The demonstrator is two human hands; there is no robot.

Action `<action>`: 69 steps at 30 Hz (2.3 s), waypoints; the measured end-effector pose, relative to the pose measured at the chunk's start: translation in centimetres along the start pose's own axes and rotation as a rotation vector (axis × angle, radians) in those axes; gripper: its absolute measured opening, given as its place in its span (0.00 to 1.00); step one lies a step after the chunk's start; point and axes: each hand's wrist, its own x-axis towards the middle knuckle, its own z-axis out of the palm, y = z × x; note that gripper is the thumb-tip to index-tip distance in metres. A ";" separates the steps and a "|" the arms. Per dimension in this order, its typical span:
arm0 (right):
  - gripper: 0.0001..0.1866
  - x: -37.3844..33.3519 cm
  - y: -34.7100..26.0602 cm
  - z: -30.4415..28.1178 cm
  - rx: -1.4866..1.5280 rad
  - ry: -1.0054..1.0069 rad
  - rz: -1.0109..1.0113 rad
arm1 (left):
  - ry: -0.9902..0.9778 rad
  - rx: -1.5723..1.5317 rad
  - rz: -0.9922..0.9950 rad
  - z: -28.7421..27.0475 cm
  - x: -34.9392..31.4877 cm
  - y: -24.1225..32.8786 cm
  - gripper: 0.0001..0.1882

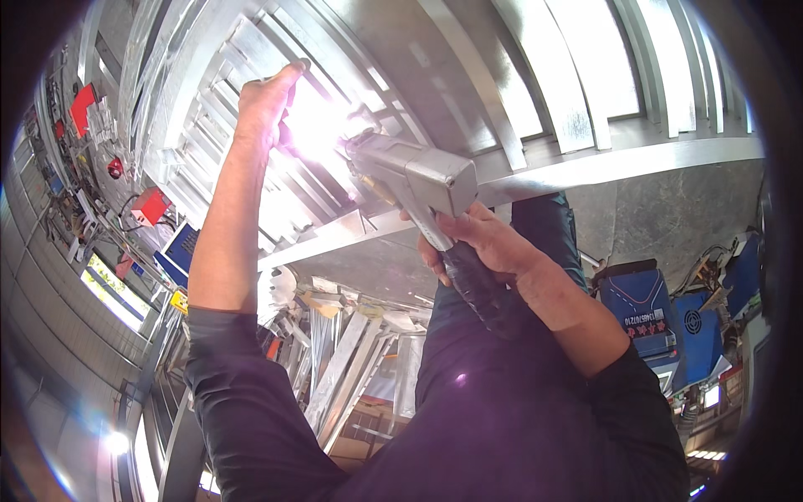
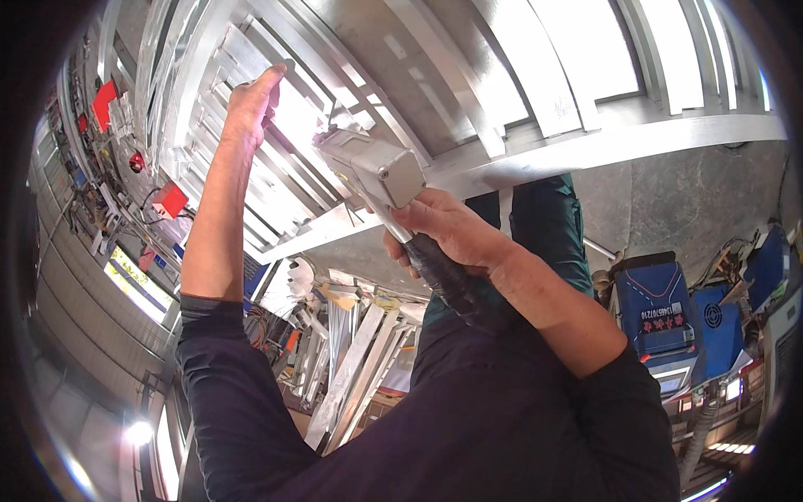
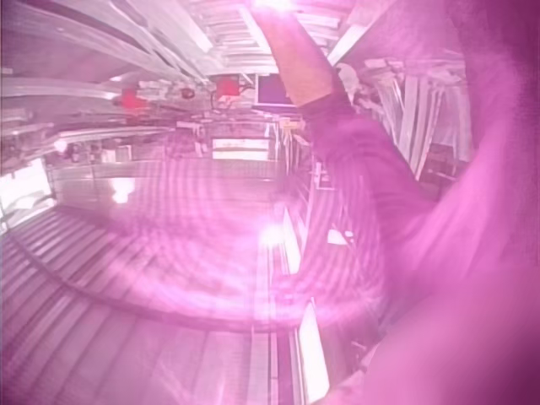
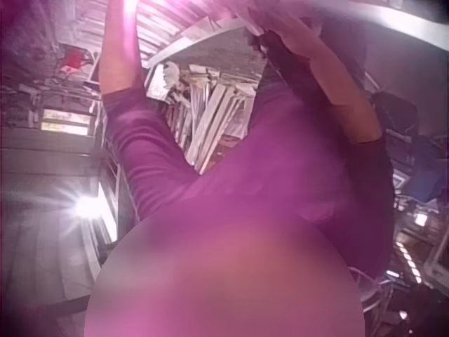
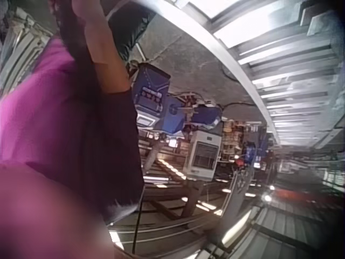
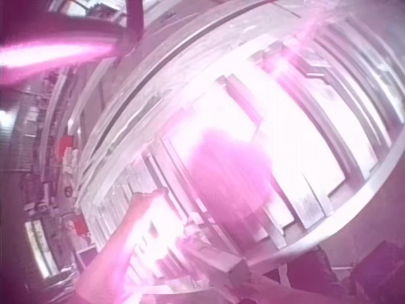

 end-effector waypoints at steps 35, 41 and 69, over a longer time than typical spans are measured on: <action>0.30 -2.6 -17.6 -2.0 -1.699 1.190 -0.726 | 0.237 -0.019 0.221 3.2 3.1 -2.7 0.46; 0.34 -0.2 -16.8 -3.3 -1.968 1.272 -0.769 | 0.058 -0.112 0.172 2.5 3.0 -2.0 0.47; 0.28 -3.6 -9.0 -3.9 -2.150 1.257 -0.713 | 0.731 0.419 0.656 -11.4 1.6 -26.5 0.24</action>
